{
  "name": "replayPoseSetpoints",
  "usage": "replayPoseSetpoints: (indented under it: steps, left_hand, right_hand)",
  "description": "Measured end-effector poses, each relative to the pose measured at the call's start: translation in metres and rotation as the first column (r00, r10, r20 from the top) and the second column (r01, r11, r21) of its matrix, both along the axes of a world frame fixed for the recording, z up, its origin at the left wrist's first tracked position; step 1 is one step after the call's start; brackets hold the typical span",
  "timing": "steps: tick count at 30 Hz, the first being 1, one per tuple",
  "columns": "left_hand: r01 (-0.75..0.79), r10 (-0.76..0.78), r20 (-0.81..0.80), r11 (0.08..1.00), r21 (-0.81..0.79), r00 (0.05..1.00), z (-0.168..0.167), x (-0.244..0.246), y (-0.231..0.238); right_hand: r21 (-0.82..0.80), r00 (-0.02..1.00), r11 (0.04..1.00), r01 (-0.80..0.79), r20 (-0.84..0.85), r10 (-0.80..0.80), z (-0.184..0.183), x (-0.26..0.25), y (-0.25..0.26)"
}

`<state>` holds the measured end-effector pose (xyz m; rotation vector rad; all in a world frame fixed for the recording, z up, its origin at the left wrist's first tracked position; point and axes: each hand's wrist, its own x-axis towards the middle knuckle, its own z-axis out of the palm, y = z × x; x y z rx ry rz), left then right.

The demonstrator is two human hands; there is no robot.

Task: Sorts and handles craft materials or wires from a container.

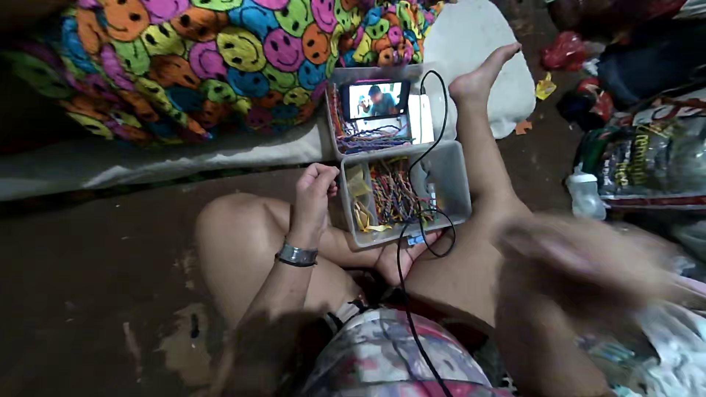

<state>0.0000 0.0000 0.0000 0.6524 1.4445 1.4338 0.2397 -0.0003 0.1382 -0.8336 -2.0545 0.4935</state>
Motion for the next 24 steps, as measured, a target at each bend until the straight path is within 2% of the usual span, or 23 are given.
replayPoseSetpoints:
  steps: [2,4,5,8,11,14,19,24]
  left_hand:
    - [-0.006,0.006,0.01,1.0,-0.008,1.0,0.001,0.002,0.001]
    - [0.01,-0.01,0.032,1.0,-0.024,0.999,-0.003,0.004,0.004]
    - [0.039,-0.038,0.039,0.998,-0.042,0.999,-0.004,0.005,0.005]
    - [0.16,-0.157,0.038,0.981,-0.113,0.987,-0.007,0.006,0.005]
    - [0.191,-0.19,0.016,0.971,-0.146,0.982,-0.006,0.008,0.008]
    - [0.213,-0.215,0.004,0.966,-0.15,0.977,-0.006,0.009,0.01]
    - [0.236,-0.243,-0.032,0.96,-0.151,0.969,-0.006,0.011,0.011]
    - [0.262,-0.281,-0.114,0.952,-0.16,0.953,-0.007,0.014,0.011]
  right_hand:
    - [-0.203,0.988,0.977,0.068,0.147,-0.039,-0.068,-0.008,0.035]
    - [-0.483,0.947,0.848,0.218,0.314,-0.065,-0.113,-0.019,0.064]
    - [-0.542,0.924,0.792,0.281,0.377,-0.069,-0.132,-0.024,0.076]
    - [-0.548,0.849,0.737,0.396,0.525,-0.066,-0.172,-0.041,0.091]
    - [-0.565,0.717,0.635,0.527,0.697,0.026,-0.181,-0.057,0.102]
    - [-0.564,0.618,0.551,0.615,0.779,0.107,-0.183,-0.064,0.101]
    - [-0.591,0.678,0.551,0.589,0.732,0.06,-0.187,-0.057,0.102]
    - [-0.565,0.638,0.591,0.576,0.762,0.106,-0.193,-0.059,0.103]
